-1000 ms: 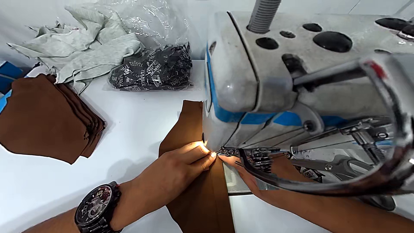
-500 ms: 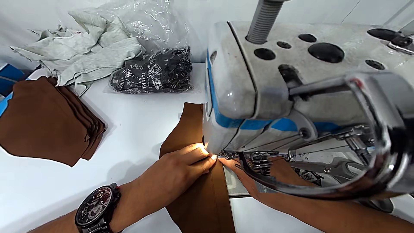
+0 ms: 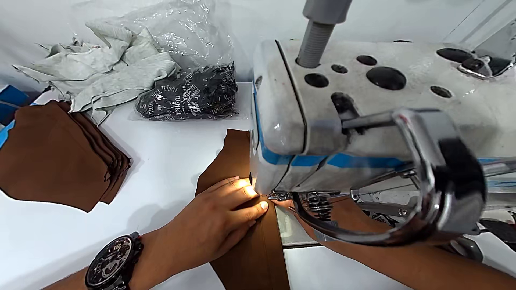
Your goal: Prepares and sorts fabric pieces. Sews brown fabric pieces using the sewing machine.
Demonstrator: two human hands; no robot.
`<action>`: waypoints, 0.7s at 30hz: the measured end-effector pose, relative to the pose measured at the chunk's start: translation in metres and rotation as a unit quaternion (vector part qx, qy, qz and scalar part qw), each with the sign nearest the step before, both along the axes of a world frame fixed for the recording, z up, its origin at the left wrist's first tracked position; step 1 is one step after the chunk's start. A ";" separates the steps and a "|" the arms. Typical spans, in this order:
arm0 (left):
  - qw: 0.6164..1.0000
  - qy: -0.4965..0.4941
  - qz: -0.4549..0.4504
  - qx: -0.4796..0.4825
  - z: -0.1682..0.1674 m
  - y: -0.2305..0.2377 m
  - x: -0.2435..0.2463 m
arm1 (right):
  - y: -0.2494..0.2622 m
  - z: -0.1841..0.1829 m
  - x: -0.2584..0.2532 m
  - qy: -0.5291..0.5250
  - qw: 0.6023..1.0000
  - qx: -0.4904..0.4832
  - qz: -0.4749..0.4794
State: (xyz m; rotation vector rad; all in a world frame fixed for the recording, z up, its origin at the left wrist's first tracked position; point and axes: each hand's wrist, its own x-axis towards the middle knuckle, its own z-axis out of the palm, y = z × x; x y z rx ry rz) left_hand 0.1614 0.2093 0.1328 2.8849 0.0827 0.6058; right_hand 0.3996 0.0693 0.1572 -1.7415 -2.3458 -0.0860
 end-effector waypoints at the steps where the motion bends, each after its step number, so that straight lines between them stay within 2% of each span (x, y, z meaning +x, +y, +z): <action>1: 1.000 -0.001 -0.001 0.001 -0.001 -0.002 -0.001 | -0.001 -0.003 0.002 0.003 1.000 0.005 0.012; 6: 1.000 0.003 -0.005 0.000 0.000 -0.004 -0.004 | -0.003 -0.008 0.005 -0.014 0.999 0.016 0.033; 9: 0.999 0.010 0.005 0.042 0.005 -0.006 -0.003 | -0.004 -0.006 0.011 -0.018 0.998 0.049 0.028; 13: 0.996 0.007 0.051 0.075 0.018 -0.047 -0.006 | 0.000 -0.009 0.016 0.011 0.980 0.201 0.011; 15: 0.990 0.064 0.078 0.093 0.024 -0.080 -0.011 | 0.000 -0.008 0.017 0.016 0.968 0.246 0.039; 17: 0.978 0.128 0.119 0.118 0.021 -0.115 -0.022 | -0.009 -0.007 0.012 0.040 0.971 0.212 0.102; 18: 0.976 0.132 0.130 0.117 0.019 -0.128 -0.031 | -0.016 -0.005 0.004 0.058 0.976 0.150 0.144; 20: 0.985 0.074 0.125 0.095 0.011 -0.146 -0.055 | -0.034 -0.003 -0.027 0.086 0.975 0.012 0.203; 21: 0.991 0.030 0.121 0.056 0.008 -0.153 -0.069 | -0.043 -0.006 -0.045 0.094 0.971 -0.020 0.221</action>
